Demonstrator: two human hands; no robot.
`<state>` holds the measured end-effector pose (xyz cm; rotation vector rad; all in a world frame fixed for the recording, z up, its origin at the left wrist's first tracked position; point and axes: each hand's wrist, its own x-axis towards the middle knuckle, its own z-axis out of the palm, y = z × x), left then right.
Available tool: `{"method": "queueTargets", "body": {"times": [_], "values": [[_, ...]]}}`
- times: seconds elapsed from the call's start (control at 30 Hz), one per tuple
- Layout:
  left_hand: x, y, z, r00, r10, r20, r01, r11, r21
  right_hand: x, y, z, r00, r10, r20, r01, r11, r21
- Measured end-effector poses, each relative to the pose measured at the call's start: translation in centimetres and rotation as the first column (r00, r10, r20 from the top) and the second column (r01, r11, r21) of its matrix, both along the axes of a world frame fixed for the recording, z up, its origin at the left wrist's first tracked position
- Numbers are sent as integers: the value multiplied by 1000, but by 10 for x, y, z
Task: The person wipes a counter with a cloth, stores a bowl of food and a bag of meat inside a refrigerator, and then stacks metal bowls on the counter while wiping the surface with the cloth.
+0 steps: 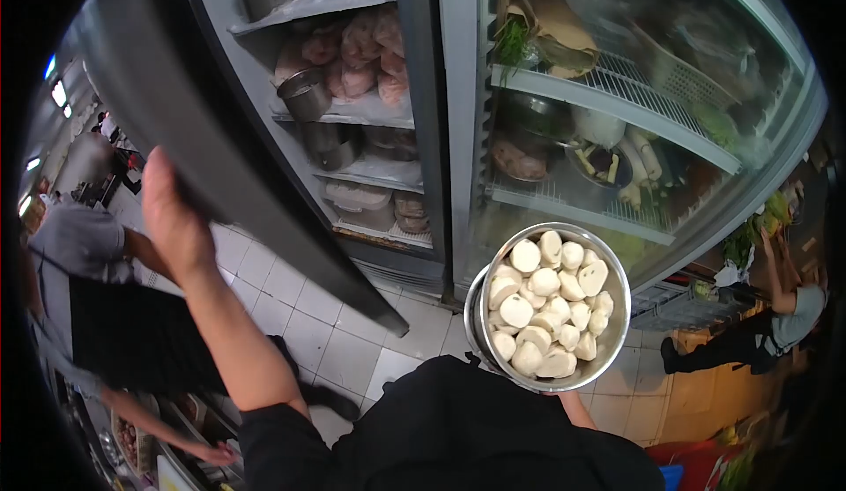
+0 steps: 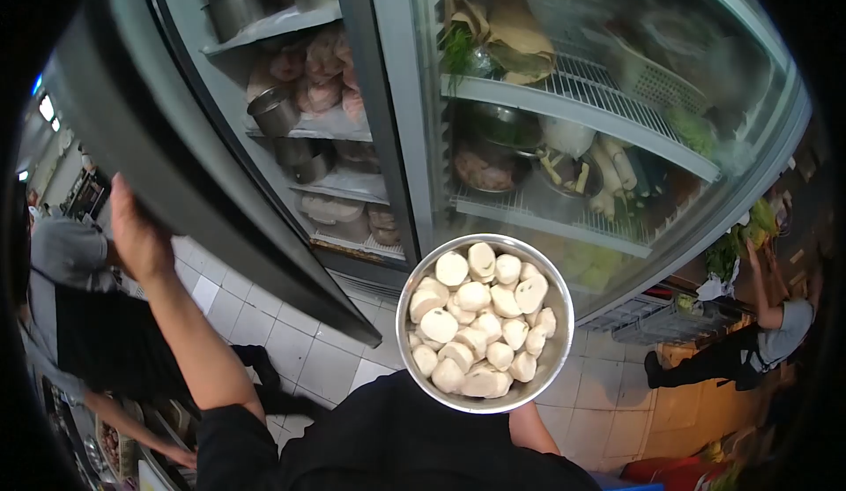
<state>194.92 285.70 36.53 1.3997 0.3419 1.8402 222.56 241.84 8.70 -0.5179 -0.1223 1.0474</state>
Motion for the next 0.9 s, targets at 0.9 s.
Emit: {"method": "queueTargets", "body": {"times": [0.9], "values": [[-291,262,-47,917,244,-317,-341,891,-300,40,304,111,954,234,188,-273,936,220]]}}
